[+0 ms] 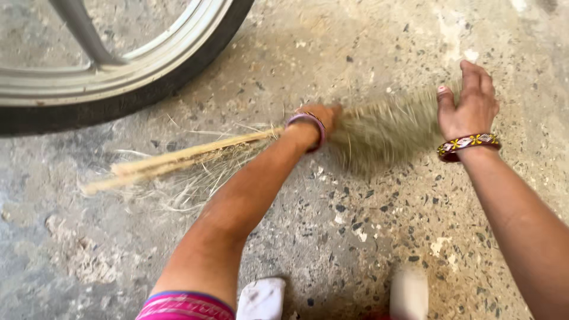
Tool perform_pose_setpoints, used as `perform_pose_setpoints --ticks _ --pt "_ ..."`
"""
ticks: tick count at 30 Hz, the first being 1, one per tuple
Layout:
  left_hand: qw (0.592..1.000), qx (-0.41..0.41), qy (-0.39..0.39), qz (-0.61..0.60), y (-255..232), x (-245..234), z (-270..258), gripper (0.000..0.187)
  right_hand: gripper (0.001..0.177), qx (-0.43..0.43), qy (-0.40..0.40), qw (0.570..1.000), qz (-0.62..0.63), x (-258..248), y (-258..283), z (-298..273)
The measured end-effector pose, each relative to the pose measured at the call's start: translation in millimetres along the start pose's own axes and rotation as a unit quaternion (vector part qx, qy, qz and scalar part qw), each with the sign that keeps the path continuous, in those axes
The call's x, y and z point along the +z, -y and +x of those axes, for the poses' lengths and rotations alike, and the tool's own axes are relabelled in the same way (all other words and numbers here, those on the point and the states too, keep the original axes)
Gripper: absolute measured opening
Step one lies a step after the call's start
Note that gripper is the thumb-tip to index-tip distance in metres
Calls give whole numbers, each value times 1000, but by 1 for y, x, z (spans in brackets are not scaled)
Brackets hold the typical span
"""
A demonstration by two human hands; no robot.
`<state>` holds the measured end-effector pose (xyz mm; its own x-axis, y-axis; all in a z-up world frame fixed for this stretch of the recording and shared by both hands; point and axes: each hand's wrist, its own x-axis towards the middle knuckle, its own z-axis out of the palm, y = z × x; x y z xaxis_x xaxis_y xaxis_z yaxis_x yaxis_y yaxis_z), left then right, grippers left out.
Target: The person cleans and shakes a grass broom by hand, rubbing it against parts of a scooter and motorcycle to remove dust and debris.
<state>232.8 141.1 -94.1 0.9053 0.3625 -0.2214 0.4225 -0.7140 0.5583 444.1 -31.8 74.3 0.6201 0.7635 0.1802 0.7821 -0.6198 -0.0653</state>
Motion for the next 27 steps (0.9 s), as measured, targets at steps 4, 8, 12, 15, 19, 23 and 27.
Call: perform_pose_setpoints --ticks 4,8,12,15,19,23,27 --pt "959 -223 -112 -135 47 -41 10 48 55 116 136 978 109 21 36 21" --pt "968 -214 -120 -49 37 -101 -18 43 71 132 282 879 361 48 112 31" --pt "965 -165 -175 -109 -1 -102 -2 56 85 157 361 711 582 50 183 55" --pt "948 -20 -224 -224 -17 -82 29 57 71 215 221 769 560 56 171 93" --pt "930 106 -334 -112 -41 -81 77 62 47 139 142 760 619 93 125 156" --pt "969 -63 -215 -104 -14 -133 100 54 37 -96 -4 887 451 101 73 198" --pt "930 -86 -196 298 56 -228 85 31 41 -198 -29 947 252 72 7 201"
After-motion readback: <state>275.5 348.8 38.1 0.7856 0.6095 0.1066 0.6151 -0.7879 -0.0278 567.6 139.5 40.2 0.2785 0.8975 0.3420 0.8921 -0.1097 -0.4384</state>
